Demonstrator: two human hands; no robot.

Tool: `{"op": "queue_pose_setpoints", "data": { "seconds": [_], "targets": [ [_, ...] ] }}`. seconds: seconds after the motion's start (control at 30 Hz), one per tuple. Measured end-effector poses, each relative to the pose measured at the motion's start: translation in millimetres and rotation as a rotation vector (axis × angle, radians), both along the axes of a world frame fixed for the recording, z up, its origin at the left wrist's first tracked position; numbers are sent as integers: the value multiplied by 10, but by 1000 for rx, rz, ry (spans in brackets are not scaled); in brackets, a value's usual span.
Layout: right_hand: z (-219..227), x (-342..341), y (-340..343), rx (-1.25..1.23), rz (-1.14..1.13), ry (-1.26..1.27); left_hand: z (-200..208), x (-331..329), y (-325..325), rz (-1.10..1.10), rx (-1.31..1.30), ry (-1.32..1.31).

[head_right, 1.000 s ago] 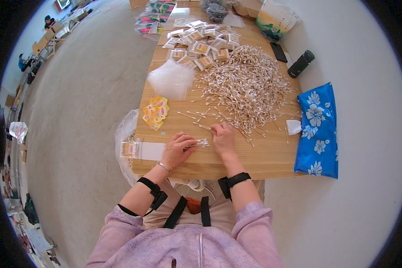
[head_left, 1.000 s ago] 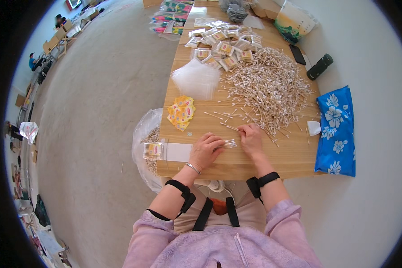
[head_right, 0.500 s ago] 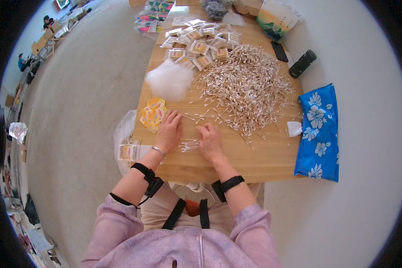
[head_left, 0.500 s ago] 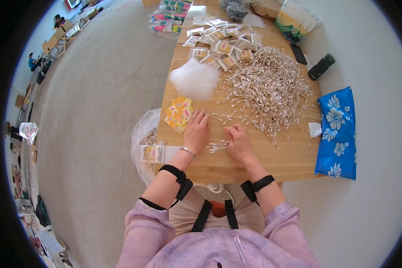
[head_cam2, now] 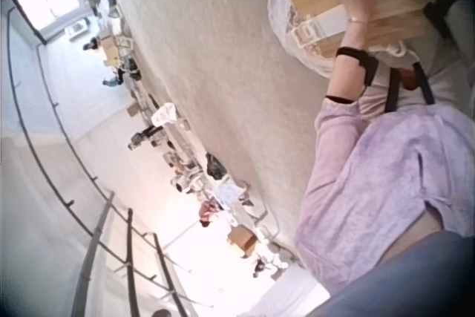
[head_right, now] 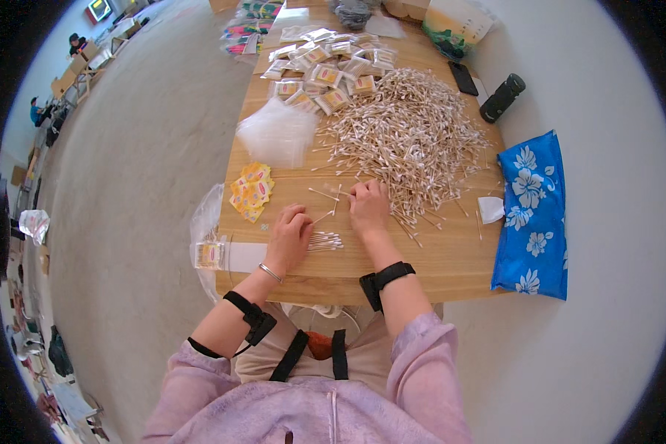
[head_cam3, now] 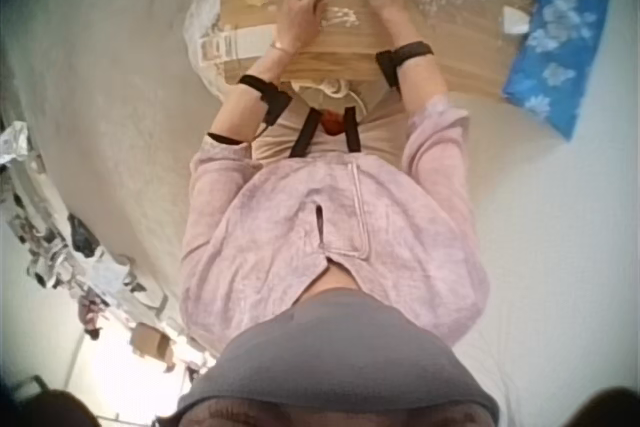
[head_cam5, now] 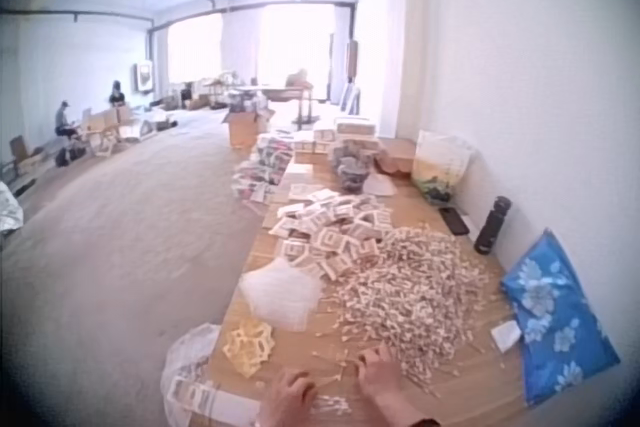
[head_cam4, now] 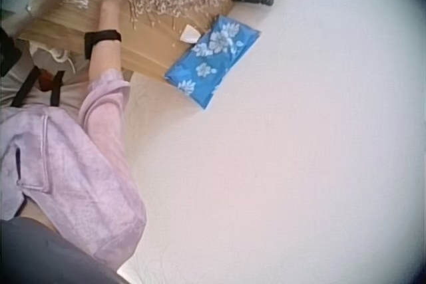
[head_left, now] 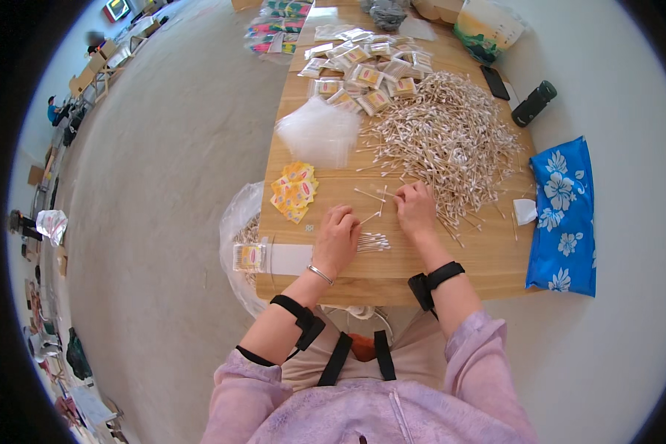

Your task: Counting and packaging cotton swabs into small plastic bags.

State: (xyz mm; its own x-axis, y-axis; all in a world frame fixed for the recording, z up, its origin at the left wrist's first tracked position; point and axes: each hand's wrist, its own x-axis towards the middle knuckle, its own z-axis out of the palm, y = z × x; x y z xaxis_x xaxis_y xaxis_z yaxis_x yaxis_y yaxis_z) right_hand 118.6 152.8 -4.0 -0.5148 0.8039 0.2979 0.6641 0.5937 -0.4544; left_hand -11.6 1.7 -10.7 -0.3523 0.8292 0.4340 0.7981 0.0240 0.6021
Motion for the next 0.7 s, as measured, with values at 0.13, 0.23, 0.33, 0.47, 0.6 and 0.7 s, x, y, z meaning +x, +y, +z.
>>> {"op": "queue_pose_setpoints", "data": {
  "seconds": [0.13,0.23,0.33,0.47,0.6,0.7],
  "targets": [
    [-10,20,15,74,40,-48,109,64,-31,2,-34,-85],
    [71,23,-136,75,52,66,186,59,1,59,-3,-244],
    [221,8,-354,12,88,223,320,84,92,98,20,-597],
    [407,-8,-630,-189,159,427,424,154,145,-24,140,-1245],
    [458,-7,-756,-304,173,472,499,184,118,-24,178,-1291],
    [414,-34,-771,-343,169,485,500,146,94,10,109,-1309]
  ]
}}
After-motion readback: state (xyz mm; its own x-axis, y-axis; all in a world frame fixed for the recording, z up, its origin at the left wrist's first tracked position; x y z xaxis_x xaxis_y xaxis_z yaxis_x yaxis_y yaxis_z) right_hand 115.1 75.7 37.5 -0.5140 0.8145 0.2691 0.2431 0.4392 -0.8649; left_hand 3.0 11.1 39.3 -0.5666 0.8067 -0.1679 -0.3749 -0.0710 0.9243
